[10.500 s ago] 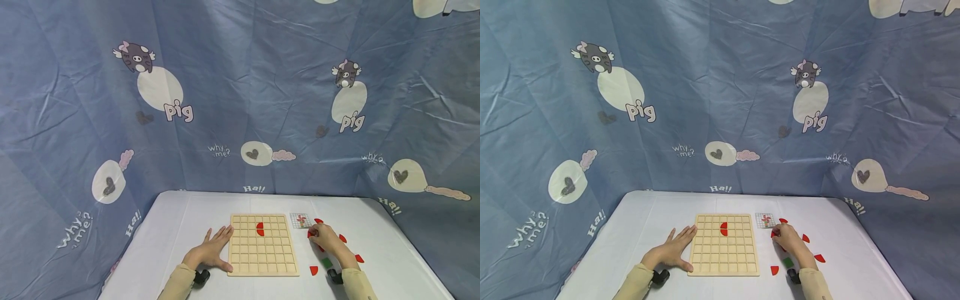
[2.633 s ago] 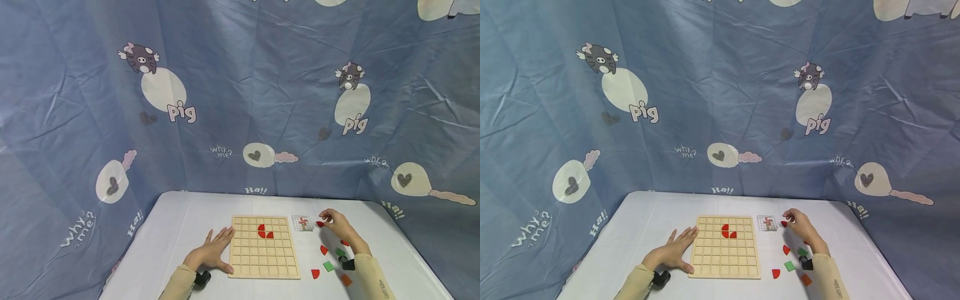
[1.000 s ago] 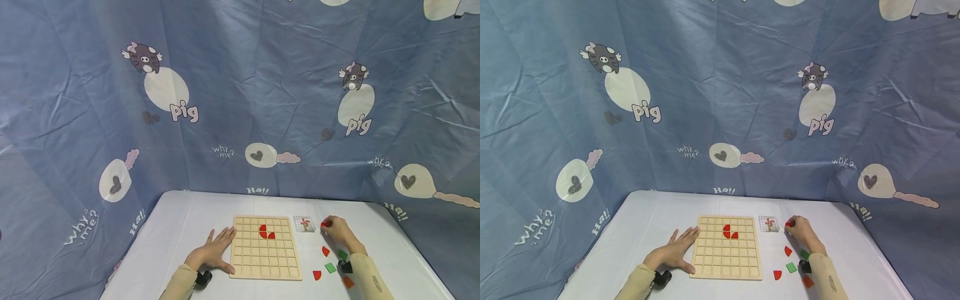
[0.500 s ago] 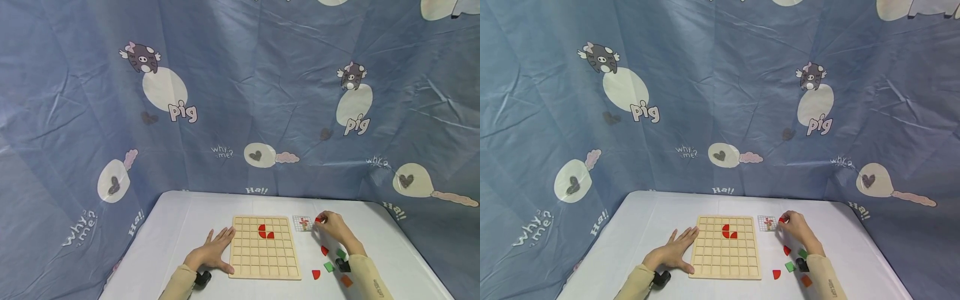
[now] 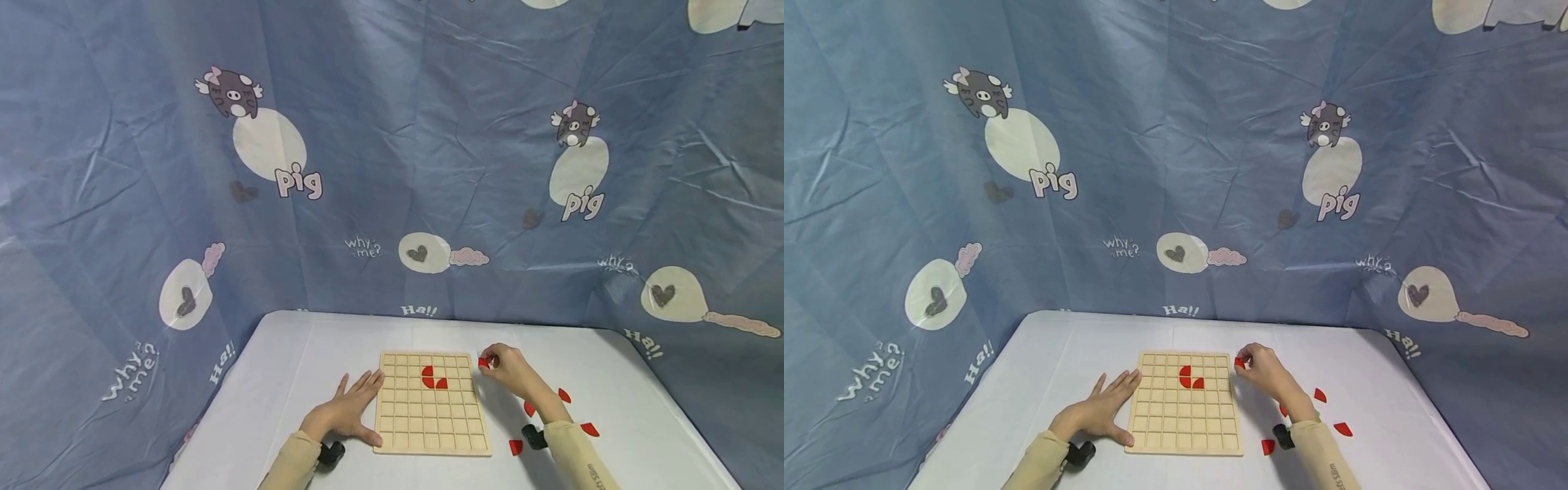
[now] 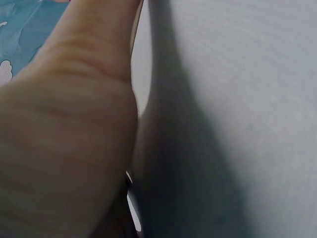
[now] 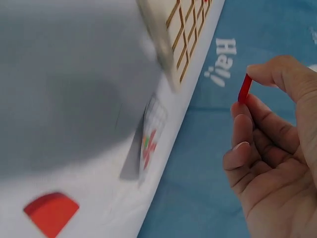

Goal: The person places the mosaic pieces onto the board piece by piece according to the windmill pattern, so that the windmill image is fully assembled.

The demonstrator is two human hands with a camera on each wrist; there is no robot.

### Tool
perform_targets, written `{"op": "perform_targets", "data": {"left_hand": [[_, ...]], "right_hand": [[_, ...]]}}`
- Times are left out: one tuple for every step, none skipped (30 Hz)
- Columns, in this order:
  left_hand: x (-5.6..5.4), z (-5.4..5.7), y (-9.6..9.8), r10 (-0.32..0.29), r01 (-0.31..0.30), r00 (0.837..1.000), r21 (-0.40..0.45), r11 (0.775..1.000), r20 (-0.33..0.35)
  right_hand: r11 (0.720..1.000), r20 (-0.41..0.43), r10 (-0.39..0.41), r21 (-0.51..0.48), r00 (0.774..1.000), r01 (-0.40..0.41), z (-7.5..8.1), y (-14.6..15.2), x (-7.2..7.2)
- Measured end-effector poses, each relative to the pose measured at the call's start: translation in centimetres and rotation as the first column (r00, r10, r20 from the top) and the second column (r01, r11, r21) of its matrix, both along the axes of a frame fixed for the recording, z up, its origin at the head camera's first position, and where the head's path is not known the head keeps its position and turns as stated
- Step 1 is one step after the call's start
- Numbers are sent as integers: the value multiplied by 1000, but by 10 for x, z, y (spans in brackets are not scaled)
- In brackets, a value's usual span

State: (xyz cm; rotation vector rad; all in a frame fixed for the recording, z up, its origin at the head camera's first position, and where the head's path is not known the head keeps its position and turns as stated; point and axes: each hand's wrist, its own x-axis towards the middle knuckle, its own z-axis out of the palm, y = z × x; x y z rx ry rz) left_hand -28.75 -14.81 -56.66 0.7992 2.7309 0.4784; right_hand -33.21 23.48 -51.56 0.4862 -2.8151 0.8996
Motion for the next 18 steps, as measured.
{"op": "perform_targets", "data": {"left_hand": [[0, 0, 0, 0, 0, 1000, -1, 1000, -3], [0, 0, 0, 0, 0, 1000, -1, 1000, -5], [0, 0, 0, -1, 1, 1000, -2, 1000, -6], [0, 0, 0, -4, 4, 1000, -4, 1000, -10], [0, 0, 0, -5, 5, 1000, -6, 1000, -11], [0, 0, 0, -6, 6, 1000, -8, 1000, -12], [0, 0, 0, -6, 6, 1000, -9, 1000, -12], [0, 0, 0, -6, 6, 1000, -9, 1000, -12], [0, 0, 0, -5, 5, 1000, -9, 1000, -12], [0, 0, 0, -5, 5, 1000, -9, 1000, -12], [-1, 0, 0, -3, 3, 1000, -9, 1000, -10], [0, 0, 0, -3, 3, 1000, -9, 1000, -11], [0, 0, 0, -3, 3, 1000, -9, 1000, -12], [0, 0, 0, -2, 2, 1000, -10, 1000, -13], [0, 0, 0, -3, 3, 1000, -10, 1000, -14], [0, 0, 0, -3, 3, 1000, -10, 1000, -14], [0, 0, 0, -3, 3, 1000, -10, 1000, -14], [0, 0, 1, -4, 3, 1000, -9, 1000, -14]], "right_hand": [[1000, 4, 6, 4, 1000, -6, 0, -4, 1], [1000, 15, 12, 8, 1000, -12, -1, -7, 2], [1000, 24, 17, 13, 1000, -17, -1, -11, 3], [1000, 34, 21, 12, 999, -22, -2, -14, 4], [999, 43, 30, 18, 999, -31, -3, -16, 4], [999, 49, 39, 21, 998, -40, -3, -19, 5], [999, 55, 48, 22, 997, -49, -4, -21, 6], [998, 57, 57, 26, 997, -58, -5, -23, 7], [997, 56, 65, 31, 996, -66, -7, -25, 7], [997, 58, 74, 30, 996, -76, -8, -27, 8], [996, 62, 83, 33, 995, -85, -9, -28, 8], [995, 62, 89, 32, 994, -91, -11, -30, 9], [994, 63, 97, 34, 993, -99, -12, -32, 9], [994, 67, 103, 36, 992, -106, -14, -33, 9], [993, 72, 108, 39, 992, -111, -15, -34, 9], [993, 73, 110, 43, 991, -113, -17, -36, 10], [992, 71, 117, 48, 991, -120, -19, -37, 10], [991, 72, 123, 49, 990, -126, -20, -38, 10]]}}
